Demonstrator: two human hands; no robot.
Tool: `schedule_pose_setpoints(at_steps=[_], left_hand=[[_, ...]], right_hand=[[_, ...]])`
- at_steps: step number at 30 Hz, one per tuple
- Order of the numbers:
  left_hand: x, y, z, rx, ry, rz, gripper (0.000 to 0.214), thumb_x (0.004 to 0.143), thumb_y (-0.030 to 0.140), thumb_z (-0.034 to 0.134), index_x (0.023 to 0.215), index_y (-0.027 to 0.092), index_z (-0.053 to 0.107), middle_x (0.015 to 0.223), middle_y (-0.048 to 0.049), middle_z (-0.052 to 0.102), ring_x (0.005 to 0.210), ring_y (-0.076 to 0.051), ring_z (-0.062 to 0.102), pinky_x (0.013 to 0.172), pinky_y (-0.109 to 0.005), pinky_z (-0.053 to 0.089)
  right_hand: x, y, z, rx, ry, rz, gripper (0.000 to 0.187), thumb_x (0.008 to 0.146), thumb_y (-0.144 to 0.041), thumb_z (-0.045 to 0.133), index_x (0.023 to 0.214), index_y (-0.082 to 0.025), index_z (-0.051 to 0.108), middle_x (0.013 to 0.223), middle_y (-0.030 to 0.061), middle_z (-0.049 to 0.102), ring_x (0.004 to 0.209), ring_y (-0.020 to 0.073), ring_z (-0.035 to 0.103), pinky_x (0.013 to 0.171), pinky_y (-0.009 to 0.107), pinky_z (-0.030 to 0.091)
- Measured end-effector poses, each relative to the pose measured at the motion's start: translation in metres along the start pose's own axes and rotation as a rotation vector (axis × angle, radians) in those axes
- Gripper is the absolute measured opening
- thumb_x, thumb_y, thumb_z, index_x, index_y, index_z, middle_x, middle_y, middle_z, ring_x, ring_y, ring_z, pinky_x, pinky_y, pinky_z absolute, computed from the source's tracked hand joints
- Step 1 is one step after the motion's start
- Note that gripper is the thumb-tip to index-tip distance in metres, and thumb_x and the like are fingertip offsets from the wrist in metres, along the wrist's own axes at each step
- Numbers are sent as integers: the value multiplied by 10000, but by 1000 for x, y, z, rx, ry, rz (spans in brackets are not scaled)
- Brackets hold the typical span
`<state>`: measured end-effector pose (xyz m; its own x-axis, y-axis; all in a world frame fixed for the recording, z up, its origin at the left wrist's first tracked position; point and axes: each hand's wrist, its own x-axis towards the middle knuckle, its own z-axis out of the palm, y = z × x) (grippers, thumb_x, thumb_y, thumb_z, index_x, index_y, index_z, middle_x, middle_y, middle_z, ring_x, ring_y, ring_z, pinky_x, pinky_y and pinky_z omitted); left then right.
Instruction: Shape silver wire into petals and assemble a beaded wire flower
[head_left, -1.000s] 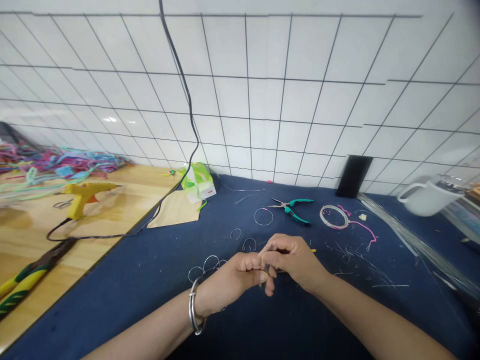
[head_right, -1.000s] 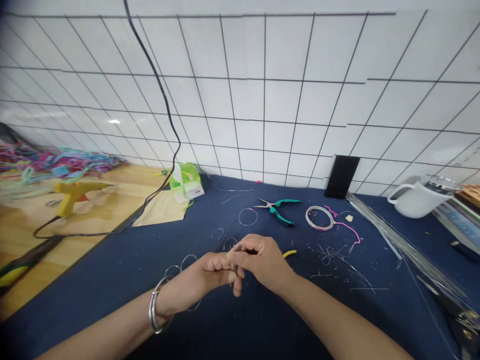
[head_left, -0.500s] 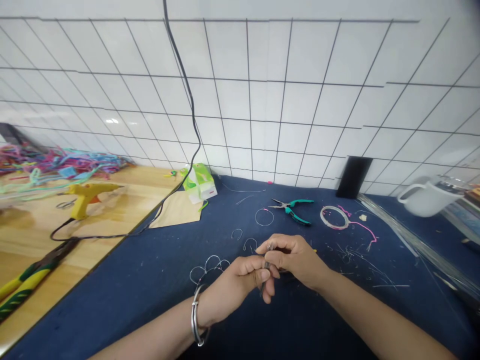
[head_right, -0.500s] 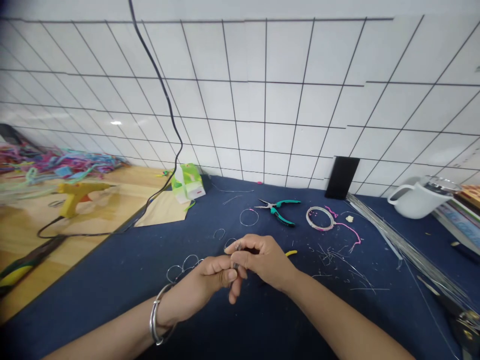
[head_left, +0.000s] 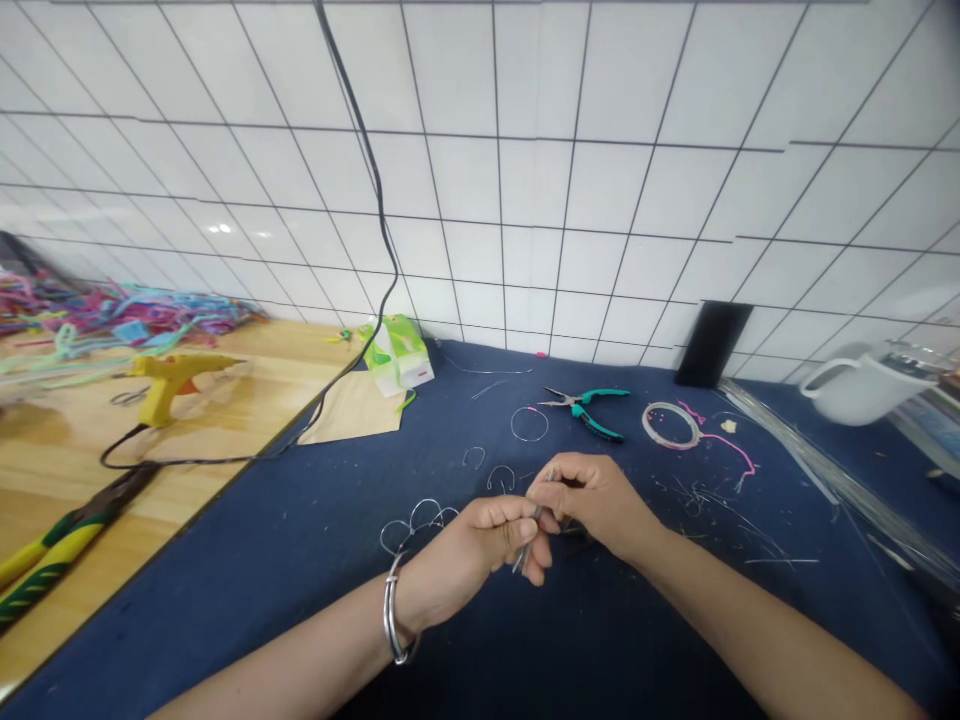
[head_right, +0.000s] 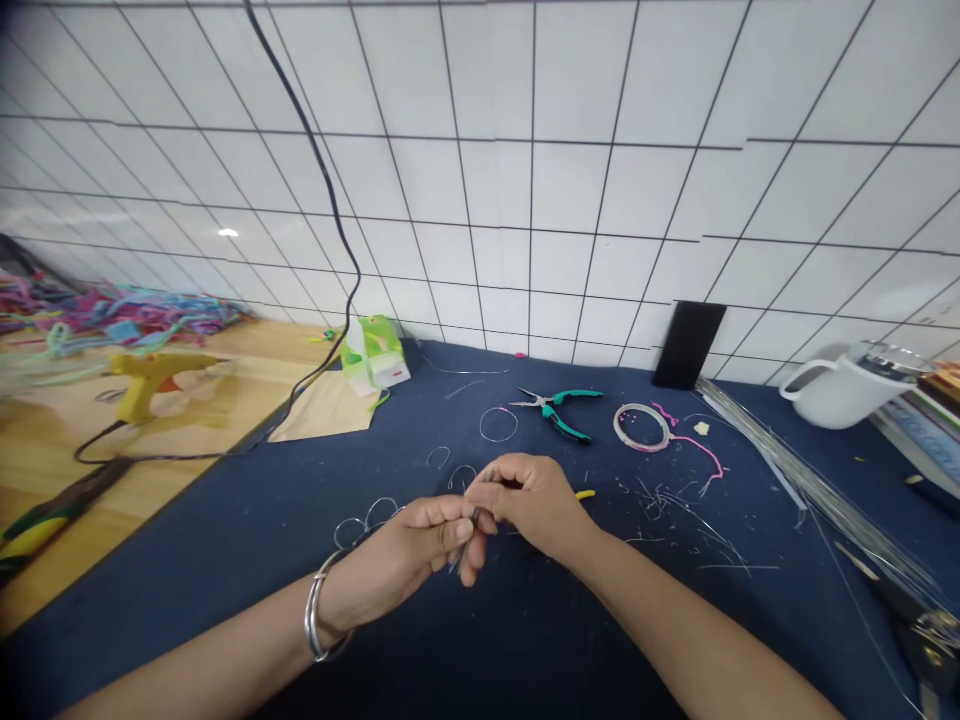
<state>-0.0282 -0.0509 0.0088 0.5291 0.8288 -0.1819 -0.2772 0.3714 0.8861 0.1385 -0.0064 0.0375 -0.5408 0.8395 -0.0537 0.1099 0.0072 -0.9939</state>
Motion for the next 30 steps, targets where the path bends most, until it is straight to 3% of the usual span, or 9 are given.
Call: schedule_pose_setpoints(at_steps=[4,8,12,18,25,27,30], left_hand=[[1,5,-1,-234,10,7,327,881,354,406,1054,129,568,1030,-145,588,829,-180,590,720,-297,435],[4,5,0,-465,69,33,447,882,475,313,1094,151,537,1189,-136,501,1031,-217,512,818,-317,410],[4,1,4,-644,153,106,483,871,509,308,1087,131,518,1168,-132,500,1078,-225,467,929,-354,330],[1,-1,7,-778,196,169,464,867,497,335,1044,115,531,1039,-117,529,945,-192,497,890,-339,335],[0,-3,6,-702,159,166,451,869,488,331,1040,122,531,1012,-112,530,929,-195,497,881,-354,339],[0,-2,4,-580,145,132,452,868,496,328,1028,130,540,997,-104,537,927,-196,499,864,-360,350],[-3,5,-5,-204,197,145,351,862,436,406,977,150,574,935,-68,557,895,-176,500,823,-329,367]], right_hand=[[3,-3,-5,-8,145,-56,192,773,-332,572,708,-153,594,588,-24,553,539,82,491,540,216,404],[2,-7,-4,-97,230,-118,181,790,-327,555,728,-165,606,577,-28,551,545,88,503,548,217,419],[-5,-11,7,-233,250,-234,127,799,-281,554,746,-185,618,678,-17,585,623,97,544,603,219,444],[-10,-11,21,-382,142,-463,65,798,-195,564,795,-203,628,800,6,622,784,124,570,728,245,455],[-12,-5,21,-466,156,-456,77,805,-201,558,850,-212,619,813,2,632,770,120,581,700,226,452],[-12,-8,19,-496,174,-427,69,805,-212,556,829,-216,621,788,-6,627,735,116,577,670,218,444],[-9,-17,20,-542,200,-384,75,810,-227,550,792,-223,623,749,-19,621,683,104,566,628,205,427]])
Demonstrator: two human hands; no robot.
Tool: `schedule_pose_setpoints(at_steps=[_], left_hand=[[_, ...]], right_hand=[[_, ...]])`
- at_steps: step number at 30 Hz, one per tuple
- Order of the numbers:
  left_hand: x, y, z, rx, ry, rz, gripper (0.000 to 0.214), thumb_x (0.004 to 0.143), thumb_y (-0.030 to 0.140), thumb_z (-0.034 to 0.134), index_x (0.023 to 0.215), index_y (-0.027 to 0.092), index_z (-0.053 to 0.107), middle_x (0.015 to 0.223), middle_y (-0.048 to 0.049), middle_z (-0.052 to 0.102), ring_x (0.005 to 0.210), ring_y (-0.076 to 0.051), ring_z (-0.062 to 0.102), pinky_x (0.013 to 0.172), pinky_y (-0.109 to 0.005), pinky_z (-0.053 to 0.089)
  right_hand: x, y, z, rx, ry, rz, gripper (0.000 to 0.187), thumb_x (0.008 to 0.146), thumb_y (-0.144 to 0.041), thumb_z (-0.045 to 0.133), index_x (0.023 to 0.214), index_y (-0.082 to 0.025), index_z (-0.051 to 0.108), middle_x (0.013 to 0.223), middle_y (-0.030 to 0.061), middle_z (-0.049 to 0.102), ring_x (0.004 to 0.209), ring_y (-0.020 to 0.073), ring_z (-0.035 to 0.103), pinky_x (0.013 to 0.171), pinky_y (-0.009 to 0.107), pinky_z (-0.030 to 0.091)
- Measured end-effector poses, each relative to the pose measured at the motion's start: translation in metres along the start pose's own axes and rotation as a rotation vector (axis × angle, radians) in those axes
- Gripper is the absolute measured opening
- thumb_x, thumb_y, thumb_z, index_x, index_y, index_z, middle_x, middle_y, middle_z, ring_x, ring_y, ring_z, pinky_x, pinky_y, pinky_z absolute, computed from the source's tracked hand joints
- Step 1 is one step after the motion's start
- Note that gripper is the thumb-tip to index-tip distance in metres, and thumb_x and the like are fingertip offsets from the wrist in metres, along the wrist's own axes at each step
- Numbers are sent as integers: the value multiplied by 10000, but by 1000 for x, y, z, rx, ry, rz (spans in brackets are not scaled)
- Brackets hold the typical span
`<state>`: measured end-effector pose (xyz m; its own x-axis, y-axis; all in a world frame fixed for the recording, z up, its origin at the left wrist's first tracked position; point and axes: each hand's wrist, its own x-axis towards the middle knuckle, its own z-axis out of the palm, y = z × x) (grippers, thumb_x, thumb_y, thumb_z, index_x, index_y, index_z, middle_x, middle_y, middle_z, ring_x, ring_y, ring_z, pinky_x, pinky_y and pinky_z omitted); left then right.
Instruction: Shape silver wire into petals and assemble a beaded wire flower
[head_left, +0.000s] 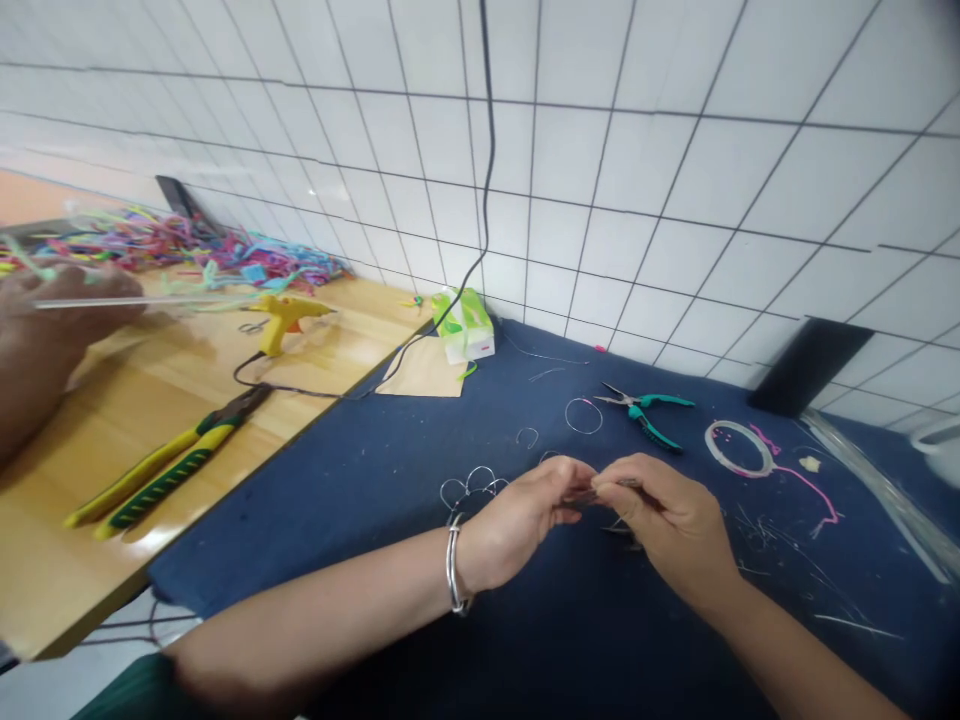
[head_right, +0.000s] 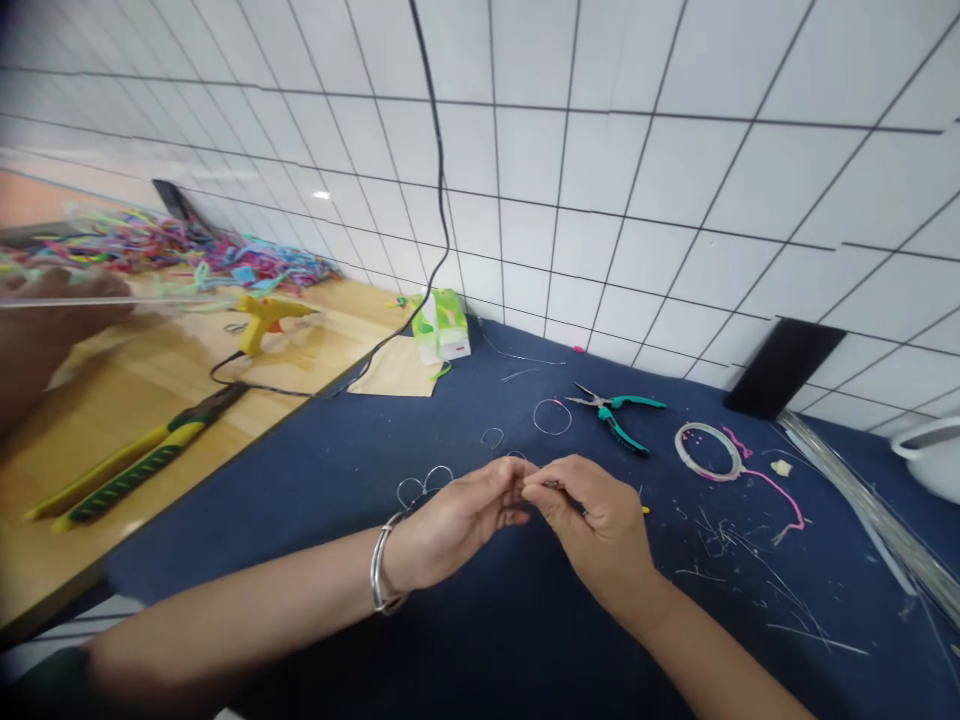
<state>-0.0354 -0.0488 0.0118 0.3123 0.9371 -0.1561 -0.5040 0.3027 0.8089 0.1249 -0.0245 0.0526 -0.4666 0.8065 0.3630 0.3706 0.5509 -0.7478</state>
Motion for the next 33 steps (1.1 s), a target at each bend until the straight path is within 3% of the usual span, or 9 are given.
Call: schedule_pose_setpoints(at_steps=[4,8,13,18,22,28,33], left_hand=[[-3,24,-24,610,-5,224,229,834,324,500,938,165,628,873,-38,589,829,-148,510,787,-280,379],[-10,49,-65,964,80,417,213,827,284,505,935,167,647,875,-38,621,831,-150,534,785,-268,389],[-15,66,-128,1123,318,403,190,764,306,575,776,141,669,716,-5,633,681,-132,535,632,-222,397],[-17,61,-169,1141,387,341,197,735,305,580,697,135,672,616,20,600,574,-109,495,540,-196,365],[-15,51,-177,1125,376,324,195,740,307,570,705,142,670,602,29,581,553,-101,479,523,-190,350],[-14,50,-173,1118,338,333,246,773,315,538,634,141,643,565,32,541,543,-96,450,516,-191,330],[-20,54,-159,1051,317,376,267,827,345,473,808,150,655,717,-4,626,647,-132,527,584,-212,385]], right_hand=[[24,-10,11,-87,-16,-22,103,803,-262,552,754,-222,634,726,-17,622,681,113,562,642,218,412],[66,-15,48,-78,-76,-120,138,803,-264,540,718,-219,640,719,-14,624,700,117,564,666,229,401],[113,-11,115,-32,-139,-211,126,787,-234,551,703,-204,641,714,-4,625,700,117,552,660,220,391],[128,2,159,-14,-162,-192,114,777,-210,543,709,-197,632,704,-6,625,700,125,553,655,219,389],[125,6,165,-26,-174,-182,121,784,-203,524,713,-197,622,699,-10,617,694,123,551,645,216,387],[120,4,162,9,-165,-181,118,782,-198,526,723,-198,628,724,-1,619,718,125,551,675,230,397],[118,-2,159,92,-149,-147,115,779,-205,536,720,-197,635,718,6,616,717,132,561,678,244,415]])
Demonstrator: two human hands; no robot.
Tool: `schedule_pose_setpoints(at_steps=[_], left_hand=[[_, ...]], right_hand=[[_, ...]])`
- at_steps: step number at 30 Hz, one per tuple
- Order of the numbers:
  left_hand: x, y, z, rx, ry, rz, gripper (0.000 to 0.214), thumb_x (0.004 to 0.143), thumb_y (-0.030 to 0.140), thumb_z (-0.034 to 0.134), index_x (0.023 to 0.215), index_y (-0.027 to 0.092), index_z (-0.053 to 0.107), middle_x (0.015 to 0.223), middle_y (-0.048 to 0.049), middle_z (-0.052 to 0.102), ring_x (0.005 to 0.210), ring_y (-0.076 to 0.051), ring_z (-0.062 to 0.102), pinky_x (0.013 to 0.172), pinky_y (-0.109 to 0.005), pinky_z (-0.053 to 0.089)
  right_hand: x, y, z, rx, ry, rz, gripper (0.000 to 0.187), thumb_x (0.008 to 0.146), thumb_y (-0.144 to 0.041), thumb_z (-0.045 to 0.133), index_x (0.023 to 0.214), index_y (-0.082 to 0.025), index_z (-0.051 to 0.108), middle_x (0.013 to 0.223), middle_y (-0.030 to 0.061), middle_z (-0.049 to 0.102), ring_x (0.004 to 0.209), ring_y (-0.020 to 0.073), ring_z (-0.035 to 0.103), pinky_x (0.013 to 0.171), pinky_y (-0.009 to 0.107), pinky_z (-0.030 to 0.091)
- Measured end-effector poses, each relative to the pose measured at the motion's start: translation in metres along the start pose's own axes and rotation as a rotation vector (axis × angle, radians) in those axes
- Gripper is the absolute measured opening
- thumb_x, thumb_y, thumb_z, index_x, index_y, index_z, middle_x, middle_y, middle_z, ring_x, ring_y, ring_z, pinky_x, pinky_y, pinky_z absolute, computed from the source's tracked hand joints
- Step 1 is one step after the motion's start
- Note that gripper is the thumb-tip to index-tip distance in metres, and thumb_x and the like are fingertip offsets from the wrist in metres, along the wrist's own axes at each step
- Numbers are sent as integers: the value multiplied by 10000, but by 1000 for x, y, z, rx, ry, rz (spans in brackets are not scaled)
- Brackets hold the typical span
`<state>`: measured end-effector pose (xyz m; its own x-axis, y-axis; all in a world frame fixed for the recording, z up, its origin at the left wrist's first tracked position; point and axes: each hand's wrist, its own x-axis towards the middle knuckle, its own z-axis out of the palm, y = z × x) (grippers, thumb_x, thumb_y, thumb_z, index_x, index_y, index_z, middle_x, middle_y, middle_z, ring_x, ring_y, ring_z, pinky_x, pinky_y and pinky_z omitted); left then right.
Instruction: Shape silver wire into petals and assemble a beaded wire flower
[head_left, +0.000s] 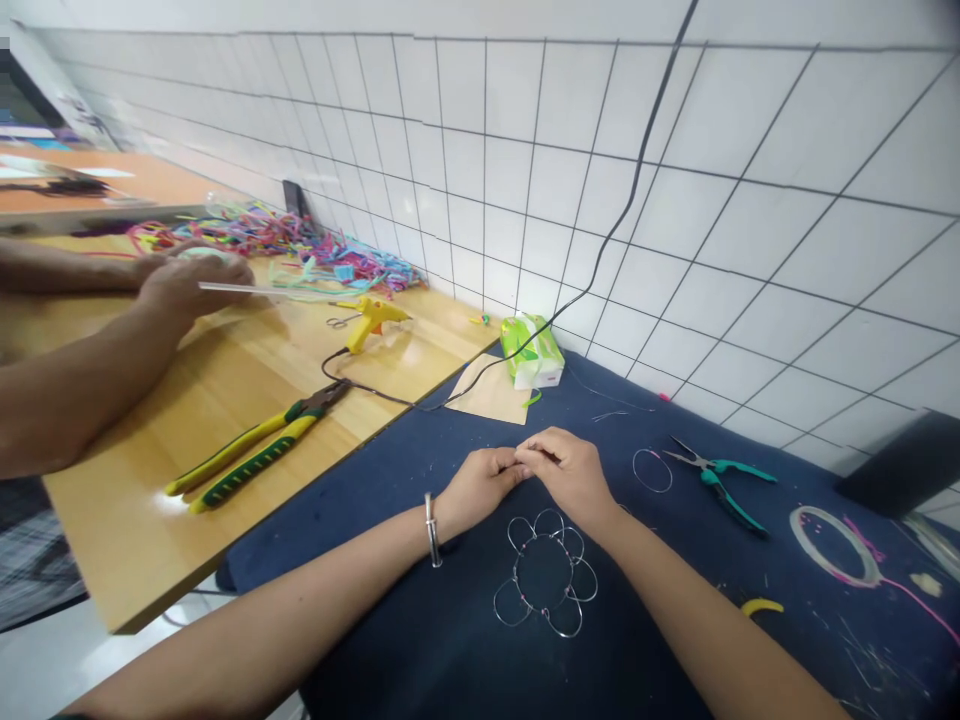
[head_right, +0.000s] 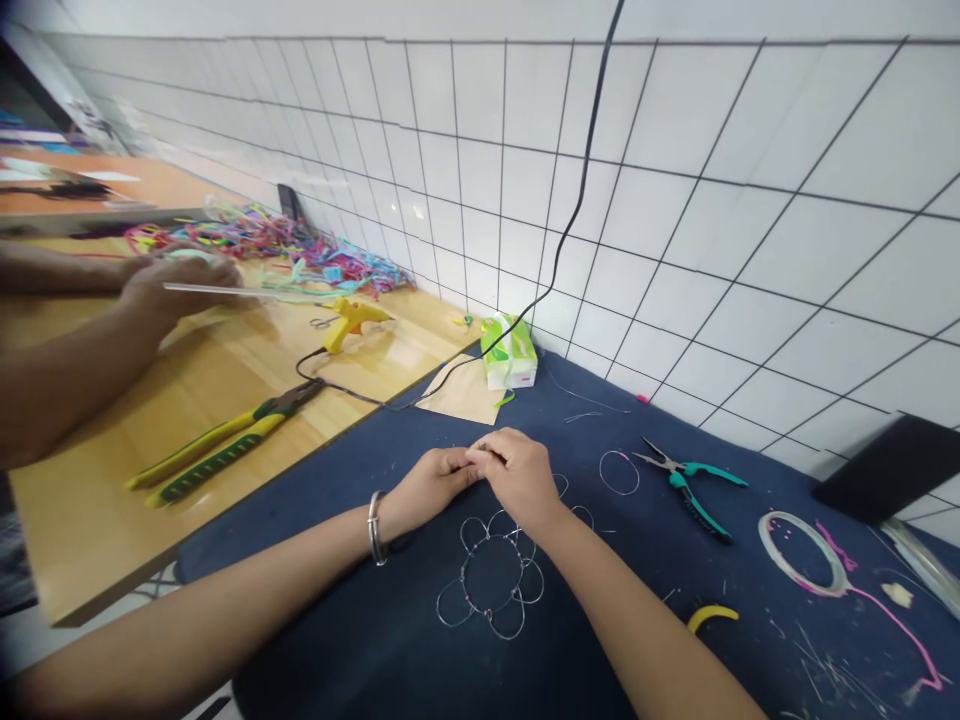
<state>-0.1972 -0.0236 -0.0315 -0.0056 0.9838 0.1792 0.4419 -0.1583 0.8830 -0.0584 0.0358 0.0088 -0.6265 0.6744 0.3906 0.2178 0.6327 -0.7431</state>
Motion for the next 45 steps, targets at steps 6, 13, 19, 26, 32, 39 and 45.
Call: schedule_pose_setpoints(at_steps=[6,13,19,26,32,39,45], left_hand=[[-8,25,-3,-8,-23,89,346,881,310,386,687,153,626,682,-11,616,670,-126,549,664,-221,395],[-13,31,-5,-192,-90,43,322,880,333,384,718,133,576,557,11,530,520,-97,497,576,-220,405],[-12,27,-3,-228,-130,-9,308,872,368,393,848,129,586,601,13,513,496,-83,456,527,-214,384],[-15,32,1,-464,-173,-103,295,850,377,448,900,125,593,543,35,458,488,-77,412,504,-206,345],[-13,28,0,-837,-289,-236,292,849,354,465,954,115,598,660,-31,556,548,-100,508,552,-233,396],[-4,23,-16,-514,-315,-48,230,821,306,521,879,133,661,894,-69,666,896,-185,576,879,-346,398],[2,6,-18,-215,-178,45,195,815,280,514,884,176,664,893,-29,676,844,-163,578,799,-306,437]], right_hand=[[-3,-17,-14,164,22,99,123,777,-218,543,701,-188,635,733,3,609,699,118,567,647,230,440],[-3,-18,-26,427,-110,204,180,783,-280,541,897,-175,632,673,-11,601,585,100,553,601,252,462],[-3,-16,-30,245,-43,95,127,783,-244,543,808,-184,653,752,15,611,685,120,566,657,263,459],[-4,-8,-23,347,-3,178,160,779,-305,549,764,-170,634,593,-18,556,559,103,534,573,239,447],[-4,-5,-21,365,4,241,179,772,-330,555,754,-166,623,560,-29,546,523,94,520,541,224,430],[-7,-25,-26,89,-33,65,145,809,-247,505,780,-202,640,713,-3,592,571,95,565,603,232,458],[-6,-17,-17,-48,-32,-116,147,821,-216,495,796,-225,640,795,16,610,782,141,569,735,265,445]])
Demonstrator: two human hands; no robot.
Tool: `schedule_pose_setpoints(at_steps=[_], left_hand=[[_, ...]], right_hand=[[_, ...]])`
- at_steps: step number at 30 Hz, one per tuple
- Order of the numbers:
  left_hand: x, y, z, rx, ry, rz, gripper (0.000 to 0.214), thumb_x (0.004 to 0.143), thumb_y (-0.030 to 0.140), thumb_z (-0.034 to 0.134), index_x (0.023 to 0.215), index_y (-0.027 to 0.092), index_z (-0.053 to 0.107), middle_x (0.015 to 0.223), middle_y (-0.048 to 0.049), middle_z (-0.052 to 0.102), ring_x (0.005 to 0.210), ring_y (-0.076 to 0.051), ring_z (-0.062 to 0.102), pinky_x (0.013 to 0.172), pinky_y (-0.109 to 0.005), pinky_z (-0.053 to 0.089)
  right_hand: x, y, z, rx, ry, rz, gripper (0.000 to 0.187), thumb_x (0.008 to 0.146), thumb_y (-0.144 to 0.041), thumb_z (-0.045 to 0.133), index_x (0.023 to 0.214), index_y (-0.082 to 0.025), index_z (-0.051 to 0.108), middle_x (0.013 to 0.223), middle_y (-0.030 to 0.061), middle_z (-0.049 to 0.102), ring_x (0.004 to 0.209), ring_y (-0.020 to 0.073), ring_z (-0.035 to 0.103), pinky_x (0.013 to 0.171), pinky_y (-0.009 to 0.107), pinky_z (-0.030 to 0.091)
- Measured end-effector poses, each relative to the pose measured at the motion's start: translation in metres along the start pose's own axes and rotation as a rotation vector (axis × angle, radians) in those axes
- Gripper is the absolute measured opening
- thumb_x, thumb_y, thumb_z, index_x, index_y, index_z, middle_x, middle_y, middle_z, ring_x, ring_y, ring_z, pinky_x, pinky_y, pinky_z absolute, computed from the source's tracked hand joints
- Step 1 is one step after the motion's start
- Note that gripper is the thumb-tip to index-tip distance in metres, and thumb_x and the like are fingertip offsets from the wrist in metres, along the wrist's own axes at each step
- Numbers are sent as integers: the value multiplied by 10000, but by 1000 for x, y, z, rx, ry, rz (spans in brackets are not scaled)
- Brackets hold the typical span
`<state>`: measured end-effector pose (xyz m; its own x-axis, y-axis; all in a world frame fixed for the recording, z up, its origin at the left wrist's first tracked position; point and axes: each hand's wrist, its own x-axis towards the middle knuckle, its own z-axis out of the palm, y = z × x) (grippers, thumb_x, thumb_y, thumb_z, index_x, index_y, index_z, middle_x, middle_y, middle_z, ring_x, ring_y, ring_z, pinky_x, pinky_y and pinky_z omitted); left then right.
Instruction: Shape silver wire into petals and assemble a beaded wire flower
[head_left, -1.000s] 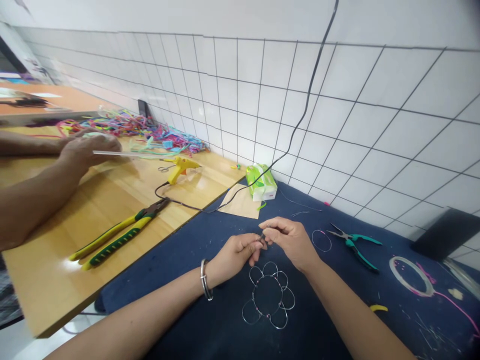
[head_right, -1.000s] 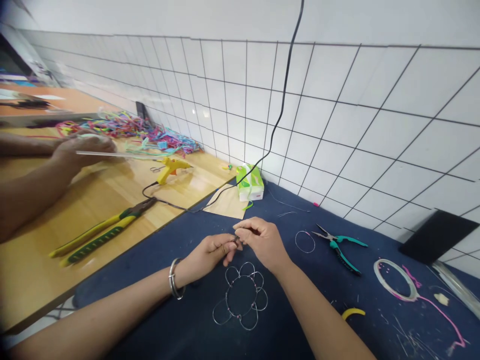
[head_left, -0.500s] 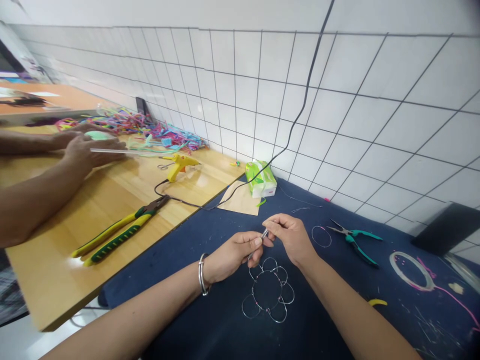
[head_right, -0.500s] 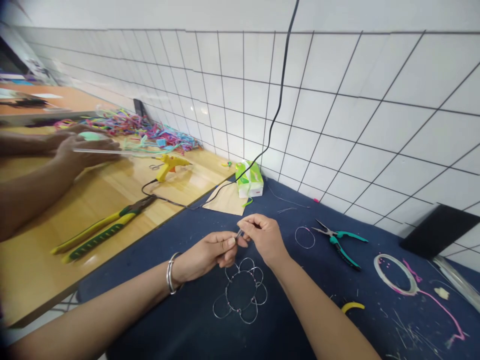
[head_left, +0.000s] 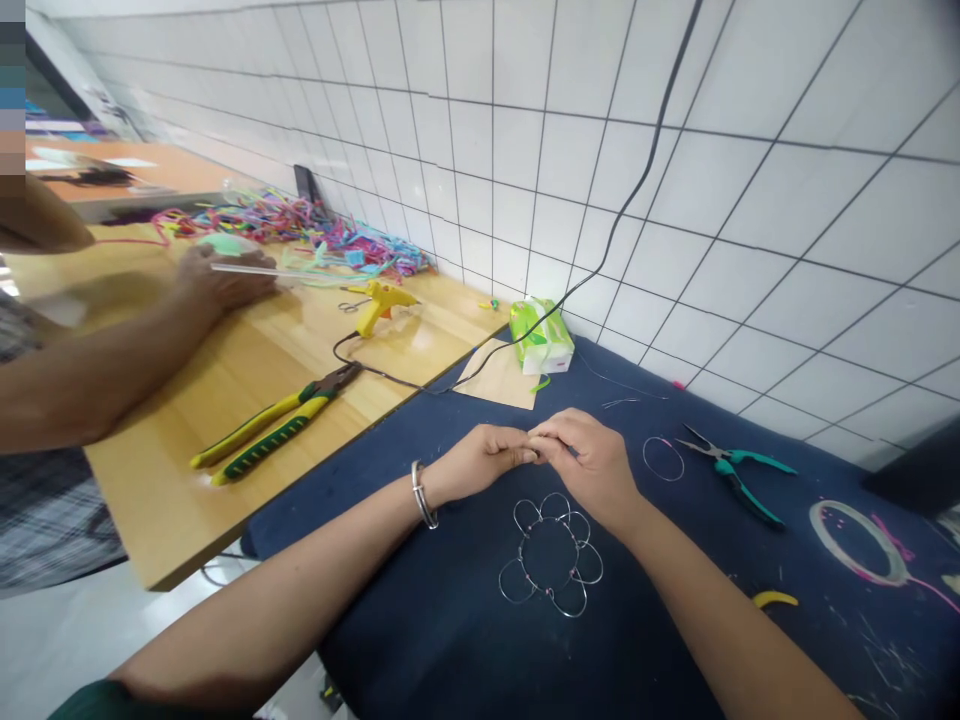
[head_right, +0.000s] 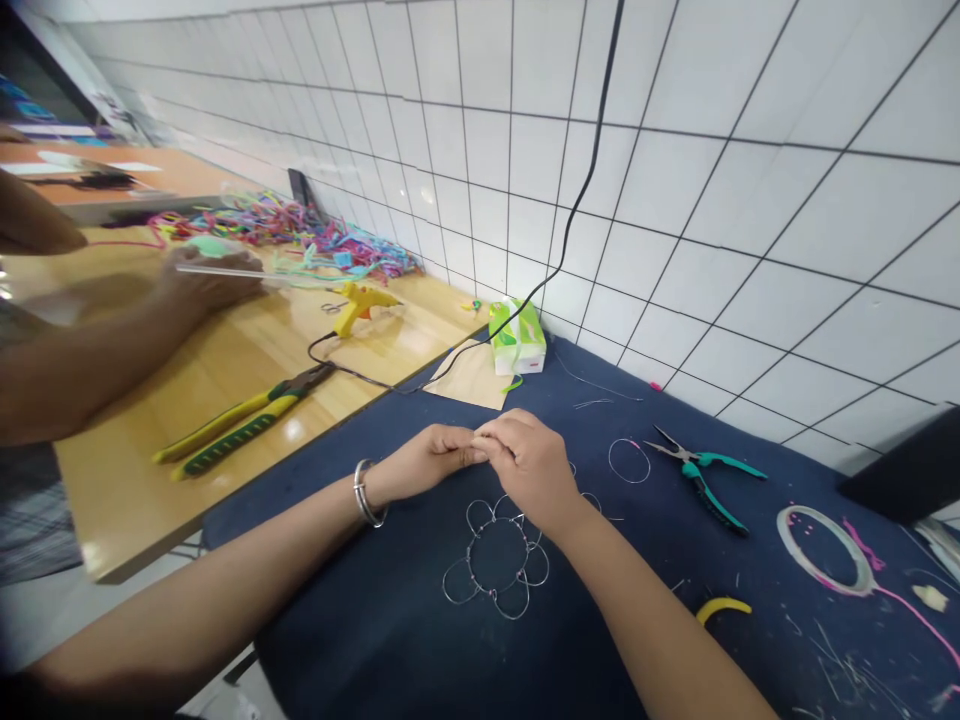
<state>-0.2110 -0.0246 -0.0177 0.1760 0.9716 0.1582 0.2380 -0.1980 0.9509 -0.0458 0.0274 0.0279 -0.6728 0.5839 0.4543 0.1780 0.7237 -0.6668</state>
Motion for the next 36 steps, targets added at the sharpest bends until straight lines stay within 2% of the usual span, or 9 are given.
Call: schedule_pose_setpoints(at_steps=[5,8,12,19,24,30,36], left_hand=[[4,-7,1,40,-76,-9,203,820,261,502,925,169,650,903,-30,672,848,-161,581,785,-287,438],[3,-6,4,10,-32,4,211,830,275,493,927,153,635,914,-41,656,859,-162,571,793,-287,427],[-1,1,10,16,13,34,255,863,297,433,812,134,622,802,-39,626,789,-145,553,756,-269,417],[-6,13,17,-34,52,-18,303,880,337,379,716,137,537,629,12,484,548,-88,426,549,-209,361],[-7,12,19,103,139,-16,325,887,315,357,650,145,500,626,21,461,577,-93,405,554,-203,334],[-9,15,20,307,183,48,325,900,268,323,646,155,493,673,4,501,680,-120,461,668,-239,354],[-11,18,23,317,211,37,302,904,296,320,673,162,460,636,23,438,615,-109,410,602,-228,328]], right_hand=[[-1,13,8,-29,-6,19,134,815,-195,505,767,-206,630,767,17,608,761,139,564,726,256,429],[-2,13,8,-15,0,13,137,818,-193,499,790,-208,632,773,18,606,768,140,561,727,257,426],[-1,8,4,37,3,59,122,802,-191,522,777,-205,641,747,11,602,732,132,559,697,252,430],[2,4,-5,259,-16,213,143,783,-249,532,846,-188,644,724,4,611,649,112,568,632,248,457],[2,13,-3,422,-55,300,243,744,-248,565,970,-171,613,707,2,621,599,107,570,593,254,475],[1,17,-4,325,-60,282,178,739,-183,561,900,-178,639,747,9,633,632,105,576,638,251,469],[0,15,-3,266,-31,256,110,745,-184,562,808,-179,652,705,2,621,629,105,569,610,231,453]])
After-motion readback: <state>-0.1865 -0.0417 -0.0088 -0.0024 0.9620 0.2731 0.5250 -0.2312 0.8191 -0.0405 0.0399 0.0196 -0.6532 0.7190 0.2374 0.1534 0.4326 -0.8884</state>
